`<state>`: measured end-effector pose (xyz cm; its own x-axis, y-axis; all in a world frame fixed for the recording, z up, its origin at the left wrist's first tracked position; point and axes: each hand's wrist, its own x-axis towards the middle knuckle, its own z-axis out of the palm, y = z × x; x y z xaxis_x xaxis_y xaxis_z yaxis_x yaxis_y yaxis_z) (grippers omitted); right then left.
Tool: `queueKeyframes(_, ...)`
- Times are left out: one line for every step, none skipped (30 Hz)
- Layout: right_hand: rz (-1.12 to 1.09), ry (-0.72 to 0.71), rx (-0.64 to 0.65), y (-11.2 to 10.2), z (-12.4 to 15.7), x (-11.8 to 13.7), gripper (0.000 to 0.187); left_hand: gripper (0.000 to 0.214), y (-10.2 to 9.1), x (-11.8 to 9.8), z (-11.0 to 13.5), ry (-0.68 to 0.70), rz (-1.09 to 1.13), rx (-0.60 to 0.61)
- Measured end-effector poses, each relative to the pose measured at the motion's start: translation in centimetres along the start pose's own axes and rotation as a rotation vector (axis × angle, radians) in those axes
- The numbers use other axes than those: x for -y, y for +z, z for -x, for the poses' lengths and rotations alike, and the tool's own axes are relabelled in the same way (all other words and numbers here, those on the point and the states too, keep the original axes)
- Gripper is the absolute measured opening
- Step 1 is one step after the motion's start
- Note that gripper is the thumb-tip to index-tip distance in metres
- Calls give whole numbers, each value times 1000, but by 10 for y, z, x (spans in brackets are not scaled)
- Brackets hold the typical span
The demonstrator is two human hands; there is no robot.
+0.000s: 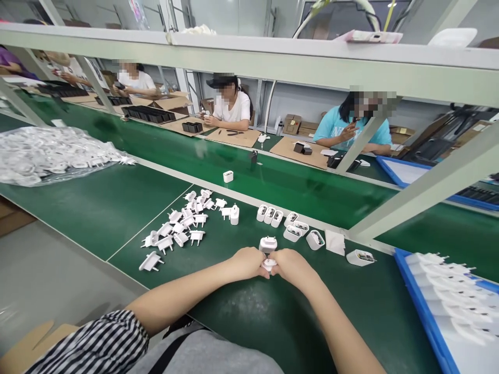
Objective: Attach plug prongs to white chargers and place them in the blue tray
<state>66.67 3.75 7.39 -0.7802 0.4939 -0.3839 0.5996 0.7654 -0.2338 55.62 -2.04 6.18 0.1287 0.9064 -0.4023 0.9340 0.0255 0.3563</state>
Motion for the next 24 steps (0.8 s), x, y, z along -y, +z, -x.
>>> queueKeyframes(9,8,-9,1,0,2,14,37,1,-2,1,8,-9,-6)
queueKeyframes(17,19,-14,2,-1,5,13,36,2,-4,3,12,-17,-9)
queueKeyframes(25,30,-14,2,0,7,11,34,3,-6,4,12,-26,-3)
queueKeyframes(35,46,-14,1,1,9,11,32,3,-6,6,-2,-32,8)
queueKeyframes(44,71,-13,1,4,10,11,29,0,-5,8,-51,-31,5)
queueKeyframes(53,107,-14,0,8,9,11,26,-5,0,9,-125,-24,-19)
queueKeyframes(58,158,-16,0,14,6,12,25,-13,8,9,-213,-15,-62)
queueKeyframes(55,220,-21,0,21,0,11,24,-25,20,8,-301,-6,-122)
queueKeyframes(41,287,-31,1,29,-7,10,23,-40,36,5,-383,3,-198)
queueKeyframes(19,351,-45,2,37,-17,9,21,-58,54,0,-426,-1,-259)
queueKeyframes(-13,402,-66,5,45,-27,9,22,-76,72,-8,-468,-3,-312)
queueKeyframes(-52,438,-94,8,52,-38,10,24,-93,90,-18,-506,-6,-369)
queueKeyframes(-96,465,-130,13,58,-47,12,29,-108,106,-30,-535,-11,-430)
queueKeyframes(-142,483,-171,19,63,-56,15,34,-119,119,-44,-539,-11,-479)
queueKeyframes(-190,493,-219,25,67,-64,19,38,-126,128,-58,-531,-9,-512)
queueKeyframes(-232,497,-279,31,71,-70,23,41,-130,134,-73,-515,-6,-532)
queueKeyframes(-260,497,-351,38,74,-74,29,43,-130,137,-86,-493,-2,-539)
queueKeyframes(-269,499,-437,43,77,-77,35,42,-128,138,-98,-472,1,-539)
queueKeyframes(-262,501,-533,48,81,-79,41,40,-126,138,-107,-453,3,-537)
queueKeyframes(-242,507,-632,51,86,-80,47,37,-125,137,-114,-437,3,-537)
queueKeyframes(-216,523,-724,53,92,-80,53,35,-124,137,-117,-423,2,-540)
queueKeyframes(-196,549,-799,53,97,-79,58,33,-126,137,-118,-411,0,-548)
queueKeyframes(-190,580,-849,51,102,-76,62,34,-129,137,-114,-400,-3,-559)
queueKeyframes(-201,601,-870,48,106,-71,64,35,-133,139,-108,-389,-6,-568)
